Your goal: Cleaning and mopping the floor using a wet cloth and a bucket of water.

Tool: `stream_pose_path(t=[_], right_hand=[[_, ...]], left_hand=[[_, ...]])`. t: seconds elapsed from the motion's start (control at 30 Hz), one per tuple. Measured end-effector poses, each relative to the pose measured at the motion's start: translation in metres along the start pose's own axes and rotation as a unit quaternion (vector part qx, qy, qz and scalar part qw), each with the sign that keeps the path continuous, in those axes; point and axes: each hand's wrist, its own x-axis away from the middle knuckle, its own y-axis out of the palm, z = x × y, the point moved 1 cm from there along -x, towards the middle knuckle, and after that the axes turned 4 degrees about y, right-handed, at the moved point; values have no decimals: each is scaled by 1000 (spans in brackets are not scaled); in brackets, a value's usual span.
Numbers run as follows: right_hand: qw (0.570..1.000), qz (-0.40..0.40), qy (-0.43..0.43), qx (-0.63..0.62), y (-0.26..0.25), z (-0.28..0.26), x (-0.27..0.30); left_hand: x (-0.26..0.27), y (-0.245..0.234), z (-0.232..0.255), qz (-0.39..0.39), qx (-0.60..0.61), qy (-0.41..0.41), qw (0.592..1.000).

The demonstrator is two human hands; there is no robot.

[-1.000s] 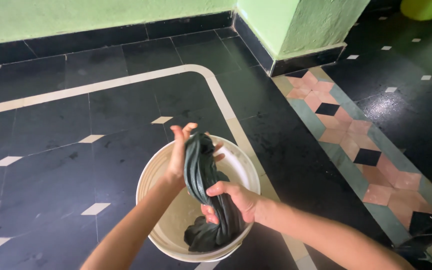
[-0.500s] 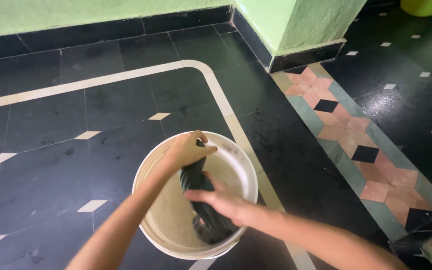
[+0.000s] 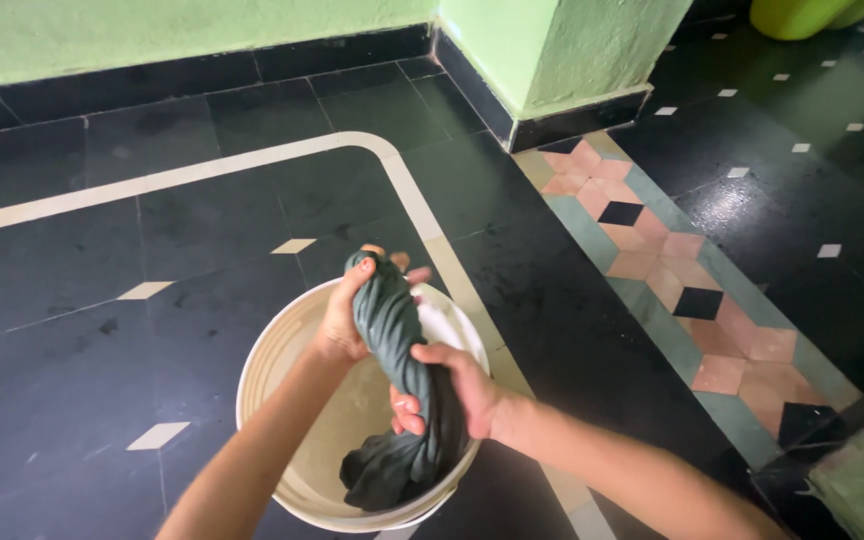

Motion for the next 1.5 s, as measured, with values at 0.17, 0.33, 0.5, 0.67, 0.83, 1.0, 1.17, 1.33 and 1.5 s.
stream_pose_path(t=[0.17, 0.33, 0.5, 0.67, 0.83, 1.0, 1.17, 1.33, 1.5], right_hand=[[975, 171, 23, 143, 30, 0, -12], [896, 303, 56, 321, 40, 9, -35], [909, 232, -43, 343, 34, 3, -38], [939, 173, -67, 288, 39, -7, -30], [996, -11, -52, 78, 47, -15, -16], [992, -92, -80, -32, 46, -9, -20], [996, -34, -78, -11, 33, -16, -26], [908, 294, 6, 298, -31, 18, -61], [761, 375, -91, 522, 38, 16, -56]], left_hand=[[0, 3, 19, 60, -249, 6, 967], [-5, -37, 20, 123, -748, 80, 647], [5, 15, 34, 127, -769, 113, 616], [8, 44, 58, 54, -723, 58, 686], [-11, -48, 38, -92, -52, -92, 990], [7, 43, 24, -49, 71, 24, 996], [-14, 22, 19, -64, -73, 99, 990], [-8, 41, 21, 136, -579, 66, 801], [-18, 8, 5, 124, -780, 50, 611]])
